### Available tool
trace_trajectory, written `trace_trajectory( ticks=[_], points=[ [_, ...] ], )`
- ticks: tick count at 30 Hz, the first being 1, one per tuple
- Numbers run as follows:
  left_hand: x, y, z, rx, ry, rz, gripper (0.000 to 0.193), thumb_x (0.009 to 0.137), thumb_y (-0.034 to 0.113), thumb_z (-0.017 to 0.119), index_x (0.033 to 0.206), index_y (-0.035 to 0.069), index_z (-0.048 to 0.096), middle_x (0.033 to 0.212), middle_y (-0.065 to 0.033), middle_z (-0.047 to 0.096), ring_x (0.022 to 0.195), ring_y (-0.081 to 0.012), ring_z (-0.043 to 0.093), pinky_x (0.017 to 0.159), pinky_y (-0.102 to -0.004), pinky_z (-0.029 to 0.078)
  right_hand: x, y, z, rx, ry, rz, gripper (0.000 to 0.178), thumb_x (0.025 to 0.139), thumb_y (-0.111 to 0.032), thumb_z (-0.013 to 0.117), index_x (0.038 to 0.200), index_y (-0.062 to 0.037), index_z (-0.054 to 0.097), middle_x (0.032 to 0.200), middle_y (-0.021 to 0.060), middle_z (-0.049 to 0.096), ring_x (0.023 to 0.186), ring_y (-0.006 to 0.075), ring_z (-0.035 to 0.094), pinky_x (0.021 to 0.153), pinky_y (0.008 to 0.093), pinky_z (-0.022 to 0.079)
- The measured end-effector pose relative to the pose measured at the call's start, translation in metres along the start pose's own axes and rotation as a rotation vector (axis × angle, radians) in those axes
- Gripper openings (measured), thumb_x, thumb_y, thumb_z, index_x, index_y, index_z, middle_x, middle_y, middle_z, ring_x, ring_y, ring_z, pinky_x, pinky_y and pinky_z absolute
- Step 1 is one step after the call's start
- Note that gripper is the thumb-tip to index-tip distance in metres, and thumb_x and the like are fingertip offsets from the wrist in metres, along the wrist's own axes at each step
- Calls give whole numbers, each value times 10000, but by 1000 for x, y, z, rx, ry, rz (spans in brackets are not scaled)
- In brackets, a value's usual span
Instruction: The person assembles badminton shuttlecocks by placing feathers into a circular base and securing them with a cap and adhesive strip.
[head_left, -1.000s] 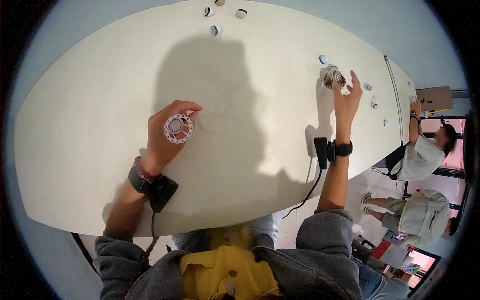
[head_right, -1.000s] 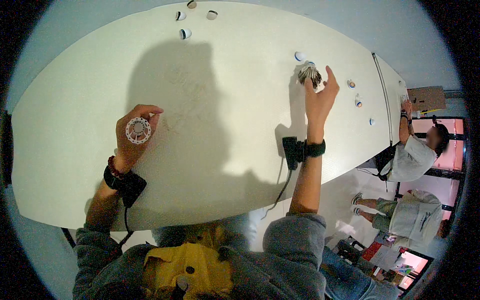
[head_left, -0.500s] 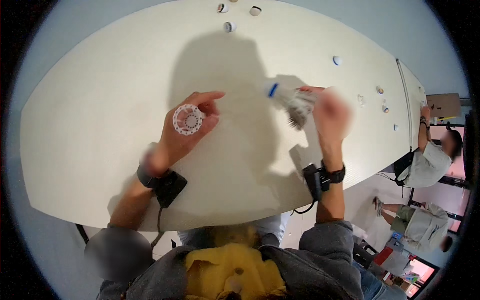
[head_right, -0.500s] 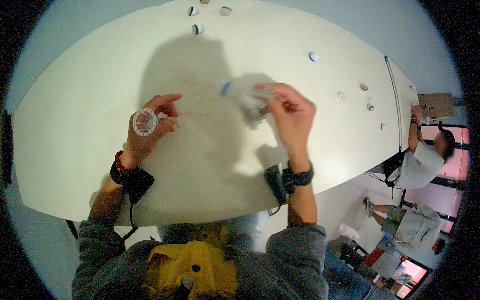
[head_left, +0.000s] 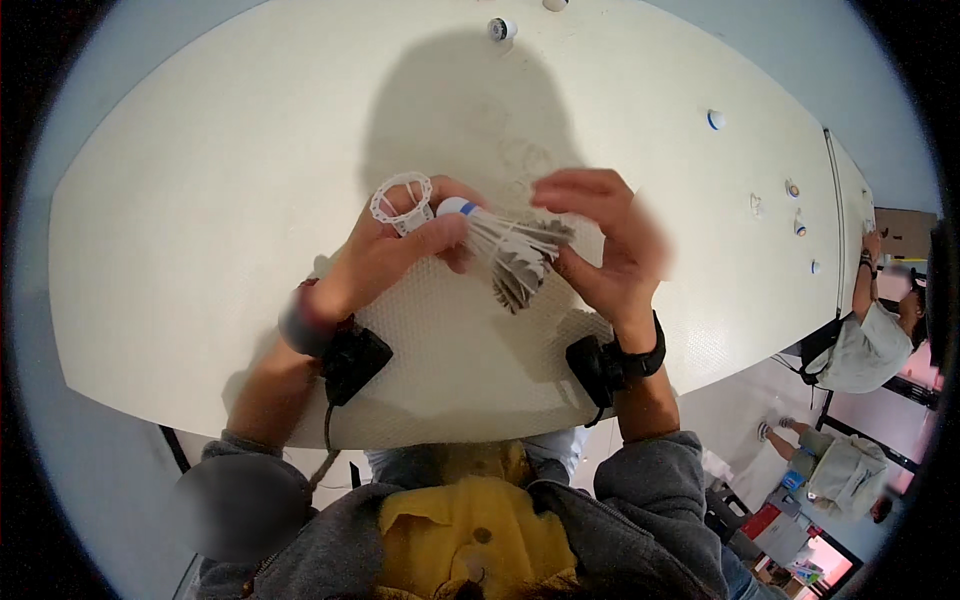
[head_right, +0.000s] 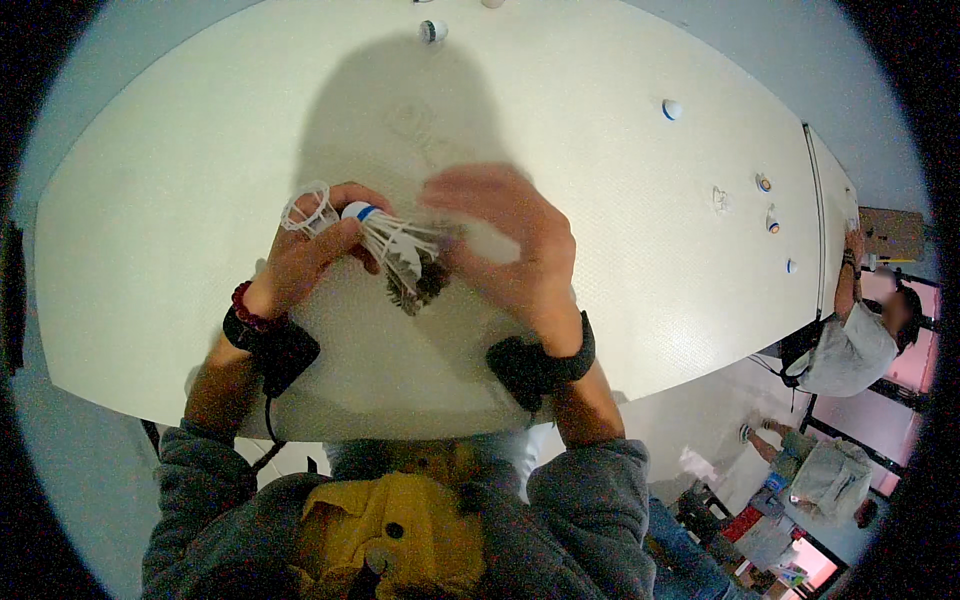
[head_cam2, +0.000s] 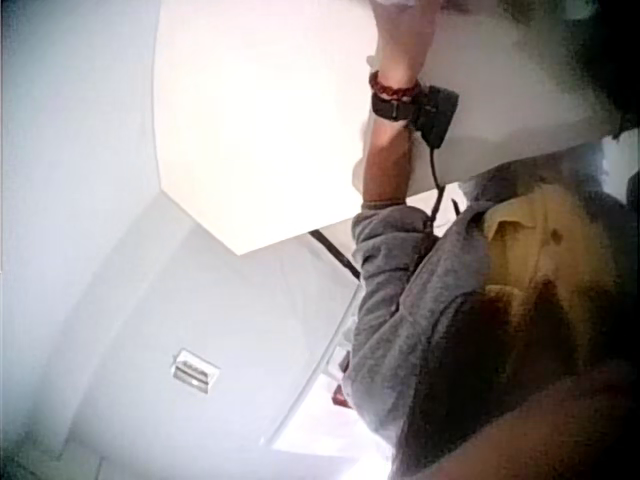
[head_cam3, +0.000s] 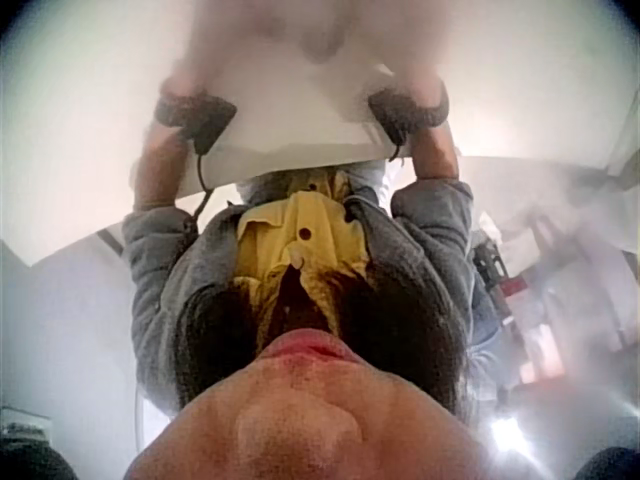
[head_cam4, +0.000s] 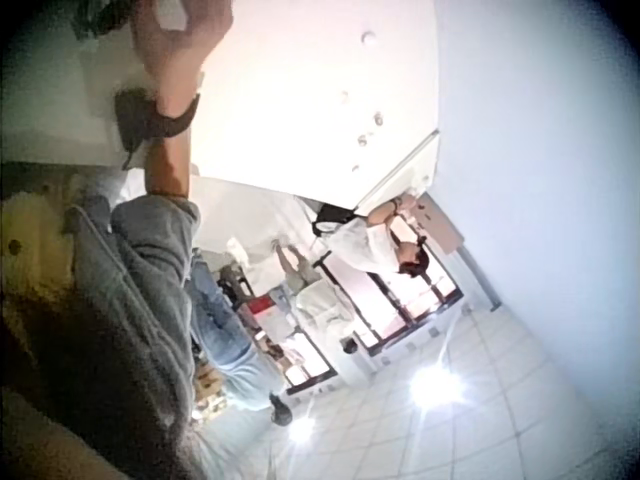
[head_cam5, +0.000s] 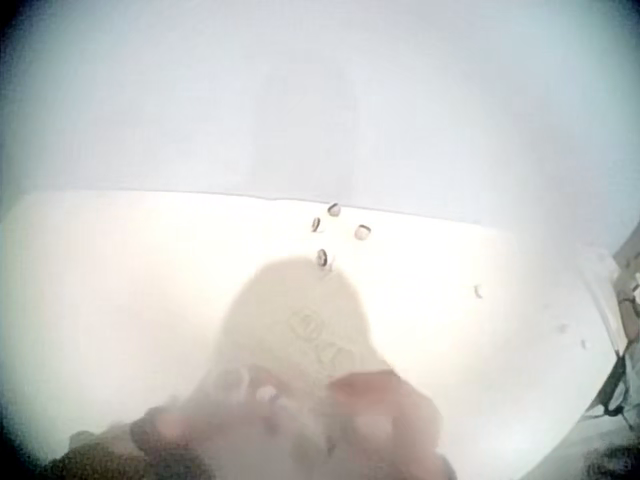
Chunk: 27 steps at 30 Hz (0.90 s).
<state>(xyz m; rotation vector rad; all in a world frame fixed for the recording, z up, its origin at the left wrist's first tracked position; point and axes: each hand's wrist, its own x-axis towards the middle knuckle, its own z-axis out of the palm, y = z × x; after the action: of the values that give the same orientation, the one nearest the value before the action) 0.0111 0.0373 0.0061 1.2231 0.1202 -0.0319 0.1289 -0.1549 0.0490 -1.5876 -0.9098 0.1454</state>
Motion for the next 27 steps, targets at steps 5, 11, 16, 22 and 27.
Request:
trace_trajectory(
  ticks=[5,11,16,22,27],
  points=[
    [-2,9,5,-27,4,-7,216,931,148,551,1081,-1,598,904,-74,637,776,-118,618,698,-256,535,-6,4,-4,-110,-72,-175,259,597,143,657,829,29,670,848,142,661,769,197,625,670,282,509],
    [-1,3,0,58,34,53,239,902,167,594,1089,19,605,968,-63,639,842,-119,602,747,-258,518,-6,2,-6,-169,66,-195,219,599,51,766,773,-32,664,845,100,664,755,200,635,658,286,523],
    [5,4,-3,326,-6,197,247,875,142,620,1108,62,613,1007,-32,635,850,-106,583,748,-244,493,-1,-7,7,34,211,-86,229,616,72,729,808,-36,667,857,109,661,776,210,634,677,298,524],
    [4,9,5,289,-33,121,270,848,96,639,1115,62,613,1036,-23,615,843,-111,560,750,-261,481,-8,6,-1,-64,-56,-138,251,635,63,701,863,-39,673,860,101,659,766,219,628,681,301,518],
    [7,1,9,608,151,401,301,829,79,646,1128,70,611,1076,-64,582,943,-163,553,814,-285,462,-11,7,10,-93,-11,-29,213,644,64,688,831,-30,646,771,78,624,717,191,618,640,281,505]
  ],
)
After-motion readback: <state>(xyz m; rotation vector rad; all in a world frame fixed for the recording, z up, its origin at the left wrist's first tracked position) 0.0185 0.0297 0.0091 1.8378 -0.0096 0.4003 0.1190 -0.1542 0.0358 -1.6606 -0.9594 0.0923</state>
